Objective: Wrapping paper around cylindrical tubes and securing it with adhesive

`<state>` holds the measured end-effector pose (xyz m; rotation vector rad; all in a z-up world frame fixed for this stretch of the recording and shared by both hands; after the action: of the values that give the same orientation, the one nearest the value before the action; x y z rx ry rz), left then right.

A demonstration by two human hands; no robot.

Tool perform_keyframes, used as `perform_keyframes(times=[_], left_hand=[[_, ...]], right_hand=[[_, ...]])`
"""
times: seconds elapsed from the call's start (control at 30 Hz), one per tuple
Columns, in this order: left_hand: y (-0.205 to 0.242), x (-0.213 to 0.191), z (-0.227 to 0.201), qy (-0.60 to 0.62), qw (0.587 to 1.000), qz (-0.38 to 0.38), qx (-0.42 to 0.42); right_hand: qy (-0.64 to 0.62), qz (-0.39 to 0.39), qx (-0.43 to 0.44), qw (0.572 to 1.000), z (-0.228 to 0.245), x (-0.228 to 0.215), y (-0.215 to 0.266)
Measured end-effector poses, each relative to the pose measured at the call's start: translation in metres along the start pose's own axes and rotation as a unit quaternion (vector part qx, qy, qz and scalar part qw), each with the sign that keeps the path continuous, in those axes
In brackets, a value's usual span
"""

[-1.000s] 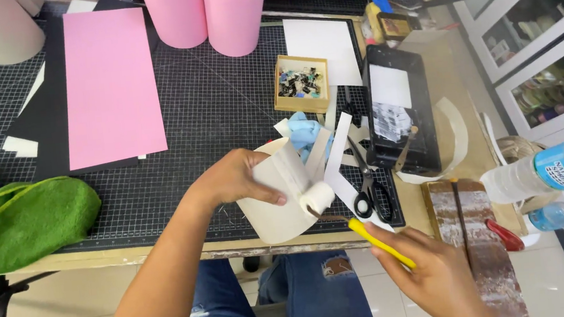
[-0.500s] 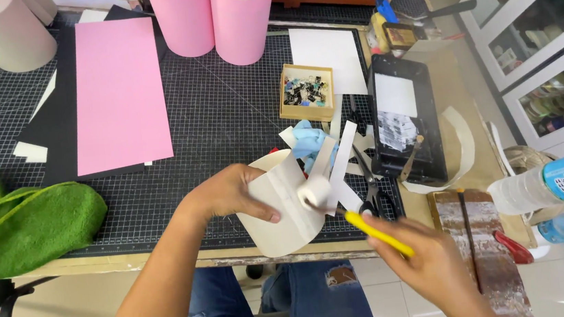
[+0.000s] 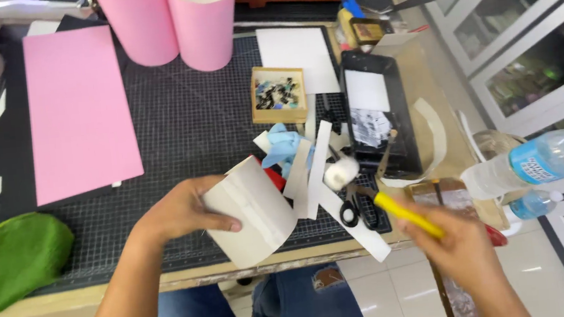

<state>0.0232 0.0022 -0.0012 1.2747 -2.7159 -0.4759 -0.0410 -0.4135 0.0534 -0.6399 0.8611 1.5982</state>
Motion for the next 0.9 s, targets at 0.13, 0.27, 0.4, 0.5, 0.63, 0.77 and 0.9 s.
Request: perform_keyframes(times=[0.13, 0.27, 0.4, 0.5, 0.63, 0.77, 0.9], left_hand=[[0.003, 0.016, -0.007, -0.089, 0.993, -0.082, 0.008], [0.005, 0.018, -0.012, -0.104, 0.989, -0.106, -0.017], [0.007, 0.014, -0.020, -0.023, 0.993, -0.079, -0.081], [0.004, 0.012, -0.007, -0.059, 0.993, -0.082, -0.059], [0.006, 0.013, -0.005, -0.074, 0.992, -0.073, -0.068], [0.003, 0.013, 0.004, -0.008, 0.997, -0.082, -0.007], [0.003, 0.014, 0.010, -0.036, 0.991, -0.113, 0.057]], right_hand=[[0.094, -0.090, 0.002, 0.992, -0.001, -0.024, -0.061], [0.169, -0.053, 0.072, 0.982, -0.032, -0.008, -0.136], [0.238, 0.009, 0.159, 0.958, -0.045, 0.011, -0.212], [0.190, -0.051, 0.152, 0.969, -0.054, 0.004, -0.247], [0.205, -0.021, 0.181, 0.962, -0.060, 0.009, -0.278], [0.241, -0.013, 0.175, 0.954, -0.054, 0.000, -0.274], [0.229, 0.050, 0.205, 0.950, 0.001, -0.034, -0.215]])
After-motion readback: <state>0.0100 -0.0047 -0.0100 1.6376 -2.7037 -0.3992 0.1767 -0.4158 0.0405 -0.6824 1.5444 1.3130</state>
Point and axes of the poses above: each hand's wrist, its own y-axis away from the middle knuckle, its own x-axis out of the palm, z = x × y, the point moved 3 cm from there along -y, towards the middle knuckle, and after that the axes turned 13 degrees about z, right-handed, at the moved point
